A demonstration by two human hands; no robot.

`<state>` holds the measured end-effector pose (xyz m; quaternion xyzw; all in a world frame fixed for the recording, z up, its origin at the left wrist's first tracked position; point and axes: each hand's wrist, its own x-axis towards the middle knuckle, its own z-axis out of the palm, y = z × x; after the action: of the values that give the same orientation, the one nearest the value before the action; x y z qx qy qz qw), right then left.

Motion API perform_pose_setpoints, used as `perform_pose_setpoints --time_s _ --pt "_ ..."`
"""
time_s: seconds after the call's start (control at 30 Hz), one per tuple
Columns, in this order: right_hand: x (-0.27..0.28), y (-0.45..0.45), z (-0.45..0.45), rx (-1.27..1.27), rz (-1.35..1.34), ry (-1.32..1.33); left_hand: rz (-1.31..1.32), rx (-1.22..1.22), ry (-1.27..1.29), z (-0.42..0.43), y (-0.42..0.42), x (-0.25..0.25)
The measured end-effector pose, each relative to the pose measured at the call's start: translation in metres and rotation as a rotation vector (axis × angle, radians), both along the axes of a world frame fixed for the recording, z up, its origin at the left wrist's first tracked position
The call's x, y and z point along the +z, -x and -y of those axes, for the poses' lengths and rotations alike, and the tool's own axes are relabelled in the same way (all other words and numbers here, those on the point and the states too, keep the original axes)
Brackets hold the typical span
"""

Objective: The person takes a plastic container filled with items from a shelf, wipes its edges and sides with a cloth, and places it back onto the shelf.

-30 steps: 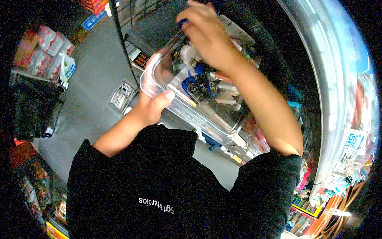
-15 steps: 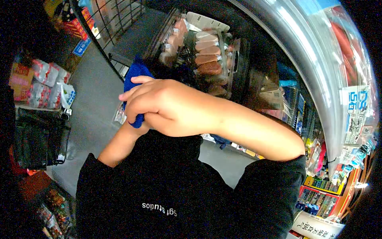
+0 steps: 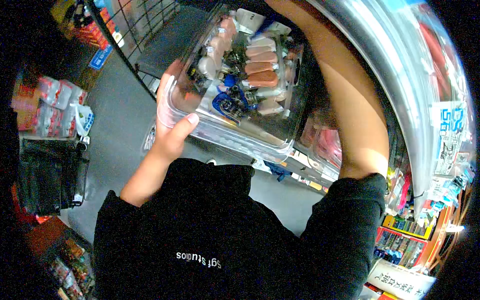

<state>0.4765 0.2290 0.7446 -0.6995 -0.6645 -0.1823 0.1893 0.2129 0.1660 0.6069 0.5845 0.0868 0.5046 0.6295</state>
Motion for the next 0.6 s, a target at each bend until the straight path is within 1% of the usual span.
perform_pose_setpoints --time_s 0.03,0.1,0.13,0.17,0.23,0.3,0.33,0.43,0.5,0.53,0.57,0.6 --pt "-0.004 -0.001 -0.006 -0.02 0.092 0.032 -0.001 -0.011 -0.005 0.001 -0.001 0.0" --pt "-0.013 -0.005 -0.009 -0.052 0.223 0.094 0.026 0.078 0.008 0.005 -0.003 0.002" --pt "-0.017 -0.007 -0.01 -0.062 0.266 0.119 0.059 0.127 0.009 0.007 -0.004 -0.001" --pt "-0.018 -0.01 -0.011 -0.062 0.308 0.133 0.059 0.113 0.005 0.006 -0.005 -0.002" --pt "-0.019 -0.016 -0.011 -0.058 0.365 0.148 0.091 0.167 -0.049 0.004 -0.005 -0.004" --pt "-0.021 -0.022 -0.009 -0.049 0.417 0.141 0.047 0.18 -0.041 0.004 0.0 -0.008" --pt "-0.021 -0.025 -0.007 -0.046 0.443 0.137 -0.027 0.203 -0.113 0.001 0.004 -0.011" --pt "-0.026 -0.037 -0.004 -0.023 0.545 0.069 -0.053 0.192 -0.153 -0.009 0.007 -0.016" --pt "-0.038 -0.05 -0.005 -0.011 0.701 -0.203 -0.009 0.112 -0.322 -0.028 0.011 -0.021" --pt "-0.038 -0.05 -0.002 -0.02 0.692 -0.201 0.05 0.16 -0.191 -0.028 0.005 -0.019" --pt "-0.035 -0.052 0.003 -0.08 0.696 -0.162 0.041 0.15 -0.194 -0.028 0.009 -0.022" --pt "-0.031 -0.054 0.007 -0.14 0.702 -0.126 -0.029 0.171 -0.169 -0.03 0.014 -0.025"
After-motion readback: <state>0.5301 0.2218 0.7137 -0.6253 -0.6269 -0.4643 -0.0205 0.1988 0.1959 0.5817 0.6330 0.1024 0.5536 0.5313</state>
